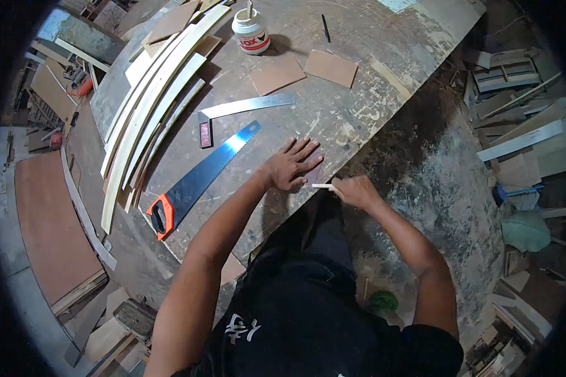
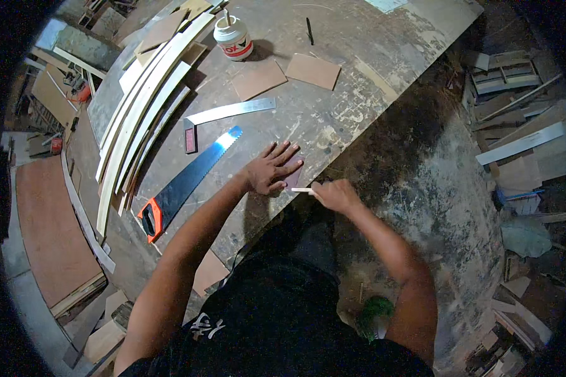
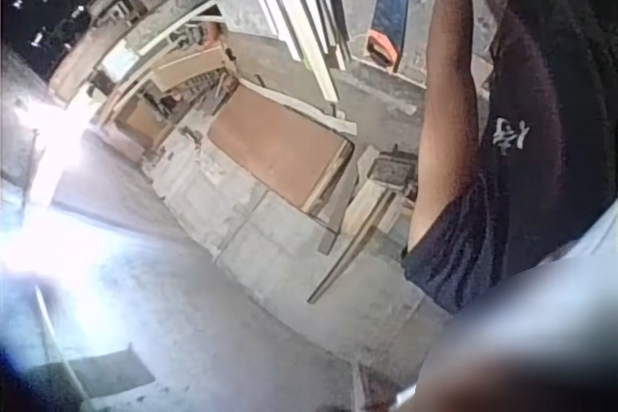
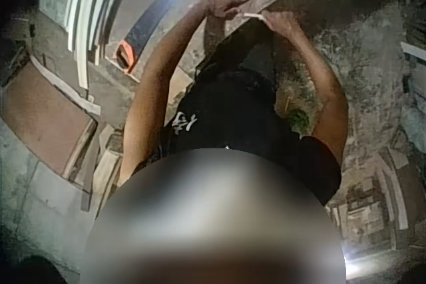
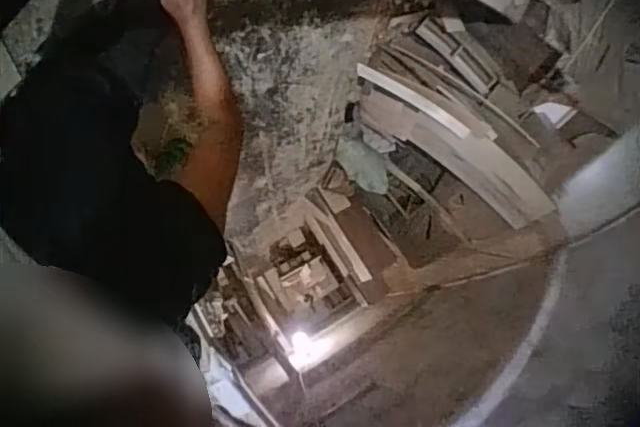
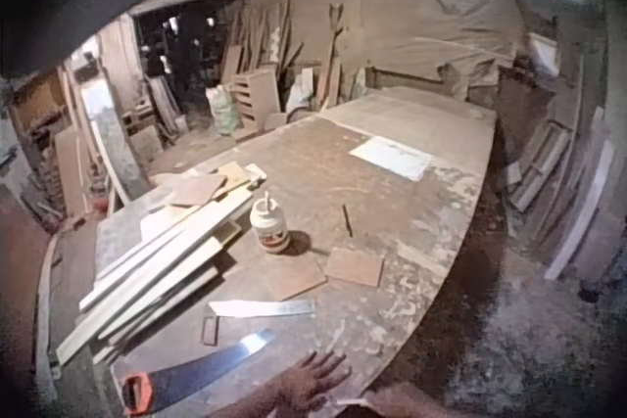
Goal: Saw a small piece of wood from a larger plank and sand the edges of the cut piece.
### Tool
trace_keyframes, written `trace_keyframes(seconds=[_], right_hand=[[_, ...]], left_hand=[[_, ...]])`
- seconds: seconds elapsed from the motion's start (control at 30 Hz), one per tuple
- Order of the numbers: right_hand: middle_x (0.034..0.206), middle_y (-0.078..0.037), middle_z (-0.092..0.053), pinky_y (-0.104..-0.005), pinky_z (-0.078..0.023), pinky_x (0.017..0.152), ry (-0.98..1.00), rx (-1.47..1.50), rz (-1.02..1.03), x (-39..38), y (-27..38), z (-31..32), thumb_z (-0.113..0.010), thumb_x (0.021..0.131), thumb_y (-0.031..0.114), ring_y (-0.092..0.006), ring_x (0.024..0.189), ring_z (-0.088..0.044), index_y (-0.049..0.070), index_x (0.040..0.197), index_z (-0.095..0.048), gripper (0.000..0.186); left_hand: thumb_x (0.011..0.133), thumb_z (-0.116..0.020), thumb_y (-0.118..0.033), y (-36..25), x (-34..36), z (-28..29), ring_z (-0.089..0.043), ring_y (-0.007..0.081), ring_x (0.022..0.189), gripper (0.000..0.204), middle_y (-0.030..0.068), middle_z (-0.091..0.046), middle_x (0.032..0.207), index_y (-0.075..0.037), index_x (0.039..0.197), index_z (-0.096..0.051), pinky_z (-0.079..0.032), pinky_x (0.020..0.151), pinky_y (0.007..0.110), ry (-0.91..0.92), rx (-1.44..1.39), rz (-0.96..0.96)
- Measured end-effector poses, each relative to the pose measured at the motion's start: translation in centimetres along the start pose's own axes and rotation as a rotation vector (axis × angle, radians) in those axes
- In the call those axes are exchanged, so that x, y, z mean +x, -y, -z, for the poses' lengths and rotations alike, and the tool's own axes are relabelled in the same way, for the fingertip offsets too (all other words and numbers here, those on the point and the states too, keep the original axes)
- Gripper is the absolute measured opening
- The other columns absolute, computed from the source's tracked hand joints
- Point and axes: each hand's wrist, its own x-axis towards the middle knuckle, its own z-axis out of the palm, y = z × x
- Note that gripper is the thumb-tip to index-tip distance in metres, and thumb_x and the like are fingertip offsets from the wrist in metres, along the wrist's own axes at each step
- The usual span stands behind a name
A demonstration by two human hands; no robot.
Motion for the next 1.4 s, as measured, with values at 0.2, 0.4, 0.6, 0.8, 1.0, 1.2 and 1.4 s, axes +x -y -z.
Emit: trace_keyframes(seconds=[0.2,0.4,0.6,0.8,1.0,1.2,1.4], right_hand=[[0.067,-0.016,-0.065,-0.0512,-0.051,0.055,0.023,0.089,-0.069,-0.1,0.2,-1.4,-0.054,0.094,0.036,-0.0393,0.066,-0.066,0.010,0.096,-0.058,0.027],[0.066,-0.017,-0.063,-0.0517,-0.050,0.053,-0.074,0.059,-0.096,0.2,-0.6,-1.0,-0.054,0.094,0.037,-0.0401,0.064,-0.065,0.010,0.093,-0.056,0.027],[0.066,-0.017,-0.063,-0.0521,-0.049,0.053,-0.073,0.025,-0.157,0.7,-1.3,-0.8,-0.055,0.094,0.036,-0.0401,0.063,-0.065,0.011,0.091,-0.055,0.025],[0.066,-0.015,-0.064,-0.0513,-0.049,0.052,-0.077,0.029,-0.058,0.9,-1.3,0.3,-0.056,0.093,0.035,-0.0387,0.062,-0.065,0.011,0.090,-0.055,0.025],[0.065,-0.017,-0.063,-0.0508,-0.049,0.053,0.005,-0.010,-0.002,0.2,-0.7,0.2,-0.056,0.093,0.035,-0.0388,0.063,-0.065,0.010,0.091,-0.055,0.025],[0.066,-0.017,-0.063,-0.0506,-0.049,0.053,-0.053,0.030,-0.075,0.4,0.0,-0.5,-0.055,0.094,0.034,-0.0391,0.063,-0.065,0.011,0.092,-0.056,0.023],[0.062,-0.015,-0.062,-0.0500,-0.049,0.050,-0.036,-0.004,-0.166,0.5,-0.5,-1.2,-0.055,0.093,0.036,-0.0376,0.059,-0.064,0.012,0.092,-0.056,0.024]], left_hand=[[0.090,-0.041,-0.049,-0.1,0.1,-0.2,-0.013,0.0423,0.146,0.069,0.0165,-0.013,0.160,-0.022,0.152,-0.029,-0.010,0.115,0.060,-0.017,0.014,0.000],[0.091,-0.042,-0.049,0.0,0.0,0.0,-0.011,0.0431,0.146,0.069,0.0171,-0.010,0.160,-0.022,0.152,-0.028,-0.008,0.115,0.060,-0.015,-0.028,-0.006],[0.091,-0.042,-0.049,-0.2,0.3,0.0,-0.009,0.0426,0.146,0.068,0.0169,-0.011,0.160,-0.022,0.152,-0.028,-0.007,0.114,0.062,-0.009,-0.055,0.003],[0.091,-0.040,-0.049,-0.1,0.2,0.1,-0.009,0.0431,0.146,0.069,0.0168,-0.011,0.160,-0.022,0.153,-0.027,-0.006,0.115,0.060,0.016,-0.033,0.004],[0.092,-0.038,-0.050,0.0,0.0,-0.1,-0.008,0.0425,0.146,0.068,0.0169,-0.010,0.160,-0.022,0.153,-0.026,-0.007,0.115,0.060,0.006,-0.025,0.007],[0.092,-0.038,-0.053,-0.1,0.0,-0.2,-0.009,0.0418,0.146,0.069,0.0167,-0.011,0.160,-0.022,0.152,-0.028,-0.008,0.115,0.060,0.017,0.004,0.017],[0.091,-0.041,-0.050,-0.1,0.1,-0.4,-0.011,0.0419,0.146,0.068,0.0166,-0.012,0.160,-0.021,0.152,-0.029,-0.009,0.114,0.062,-0.023,-0.005,-0.005]])
